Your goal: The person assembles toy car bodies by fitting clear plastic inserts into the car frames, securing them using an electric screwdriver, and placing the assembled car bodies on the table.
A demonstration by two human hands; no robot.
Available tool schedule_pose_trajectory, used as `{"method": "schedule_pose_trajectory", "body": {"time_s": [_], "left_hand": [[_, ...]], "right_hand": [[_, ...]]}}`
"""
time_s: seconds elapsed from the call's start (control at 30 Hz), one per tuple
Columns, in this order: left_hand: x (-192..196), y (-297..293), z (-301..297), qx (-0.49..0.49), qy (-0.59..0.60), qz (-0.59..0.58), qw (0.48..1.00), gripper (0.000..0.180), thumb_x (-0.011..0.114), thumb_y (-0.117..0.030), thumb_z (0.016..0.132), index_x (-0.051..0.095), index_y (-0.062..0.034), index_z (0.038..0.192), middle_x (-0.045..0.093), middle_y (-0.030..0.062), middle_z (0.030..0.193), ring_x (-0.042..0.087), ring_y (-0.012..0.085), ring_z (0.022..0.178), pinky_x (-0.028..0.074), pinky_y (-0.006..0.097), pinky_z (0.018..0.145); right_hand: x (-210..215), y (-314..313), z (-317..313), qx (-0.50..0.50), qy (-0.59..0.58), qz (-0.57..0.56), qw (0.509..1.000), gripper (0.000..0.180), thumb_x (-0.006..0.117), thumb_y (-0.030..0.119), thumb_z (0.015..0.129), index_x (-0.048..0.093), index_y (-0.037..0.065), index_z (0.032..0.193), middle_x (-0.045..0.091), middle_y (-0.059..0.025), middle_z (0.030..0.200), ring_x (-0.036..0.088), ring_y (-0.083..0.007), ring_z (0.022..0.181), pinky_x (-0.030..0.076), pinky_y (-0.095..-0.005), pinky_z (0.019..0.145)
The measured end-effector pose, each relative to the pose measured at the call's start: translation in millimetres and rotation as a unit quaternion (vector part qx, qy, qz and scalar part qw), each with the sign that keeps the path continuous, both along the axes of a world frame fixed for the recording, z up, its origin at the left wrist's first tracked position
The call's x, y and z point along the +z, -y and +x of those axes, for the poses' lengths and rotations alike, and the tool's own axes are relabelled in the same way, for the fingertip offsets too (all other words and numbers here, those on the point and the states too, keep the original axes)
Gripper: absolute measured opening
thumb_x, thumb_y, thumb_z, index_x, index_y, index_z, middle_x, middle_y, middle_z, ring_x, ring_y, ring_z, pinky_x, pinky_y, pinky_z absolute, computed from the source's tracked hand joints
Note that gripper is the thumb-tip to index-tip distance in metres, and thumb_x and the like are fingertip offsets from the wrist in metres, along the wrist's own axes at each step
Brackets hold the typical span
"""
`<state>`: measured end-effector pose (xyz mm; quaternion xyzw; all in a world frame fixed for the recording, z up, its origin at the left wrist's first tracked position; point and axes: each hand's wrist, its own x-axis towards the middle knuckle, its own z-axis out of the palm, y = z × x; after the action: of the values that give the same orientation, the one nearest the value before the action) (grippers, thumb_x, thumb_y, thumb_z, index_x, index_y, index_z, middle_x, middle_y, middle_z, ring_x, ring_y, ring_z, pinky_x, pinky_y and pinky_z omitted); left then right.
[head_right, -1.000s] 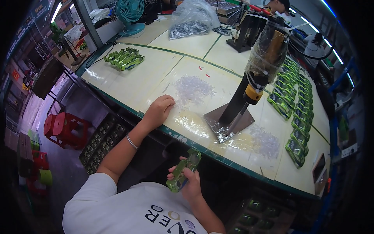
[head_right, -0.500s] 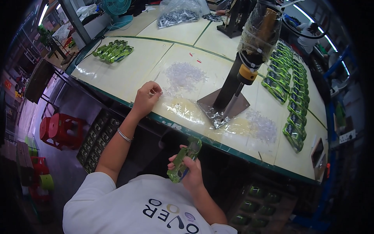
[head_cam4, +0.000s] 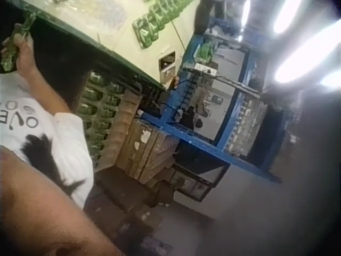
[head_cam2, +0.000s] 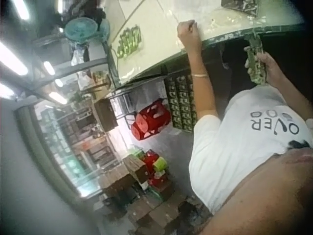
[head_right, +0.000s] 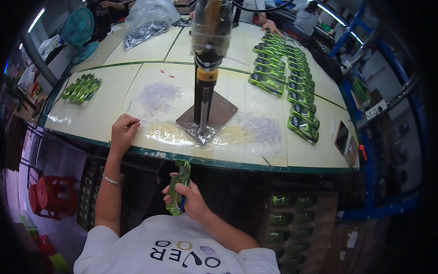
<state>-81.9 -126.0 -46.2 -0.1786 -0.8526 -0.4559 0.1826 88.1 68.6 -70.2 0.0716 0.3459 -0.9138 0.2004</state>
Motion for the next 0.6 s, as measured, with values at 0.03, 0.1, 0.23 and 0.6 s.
{"method": "schedule_pose_trajectory", "body": {"time_s": [0.03,0.1,0.23,0.6], "left_hand": [[-1.4,-1.9,-1.2,-0.008,-0.007,-0.028,1.000,0.011,0.060,0.000,0.068,0.059,0.0009,0.078,0.052,0.0087,0.070,0.051,0.0204,0.067,0.042,0.028,0.060],[0.2,-4.9,-1.1,-0.029,-0.038,-0.061,0.997,0.013,0.060,-0.001,0.067,0.060,0.0005,0.080,0.052,0.0084,0.071,0.050,0.0211,0.070,0.041,0.029,0.063],[11.4,-14.7,3.9,-0.009,-0.010,-0.069,0.998,0.013,0.060,-0.001,0.066,0.060,-0.0004,0.079,0.051,0.0077,0.073,0.047,0.0223,0.075,0.040,0.030,0.066],[4.5,-8.6,-1.0,-0.021,-0.032,-0.146,0.989,0.004,0.059,-0.003,0.068,0.056,-0.0007,0.071,0.052,0.0077,0.071,0.048,0.0220,0.073,0.041,0.030,0.063]], "right_hand": [[0.0,-0.7,0.4,-0.001,0.002,0.000,1.000,0.050,0.048,0.025,0.077,0.032,0.002,0.118,0.055,-0.0187,0.088,0.059,-0.0226,0.074,0.049,-0.0333,0.069],[1.0,-1.9,0.6,0.000,0.003,-0.001,1.000,0.049,0.048,0.024,0.077,0.032,0.002,0.118,0.054,-0.0185,0.087,0.059,-0.0222,0.074,0.049,-0.0331,0.069],[0.1,-2.7,1.2,0.000,0.002,0.009,1.000,0.051,0.049,0.026,0.076,0.032,0.002,0.117,0.054,-0.0181,0.087,0.059,-0.0217,0.074,0.049,-0.0330,0.069],[0.4,-1.6,2.1,0.006,0.002,0.015,1.000,0.053,0.050,0.028,0.076,0.031,0.001,0.117,0.055,-0.0182,0.087,0.059,-0.0213,0.073,0.049,-0.0332,0.069]]}}
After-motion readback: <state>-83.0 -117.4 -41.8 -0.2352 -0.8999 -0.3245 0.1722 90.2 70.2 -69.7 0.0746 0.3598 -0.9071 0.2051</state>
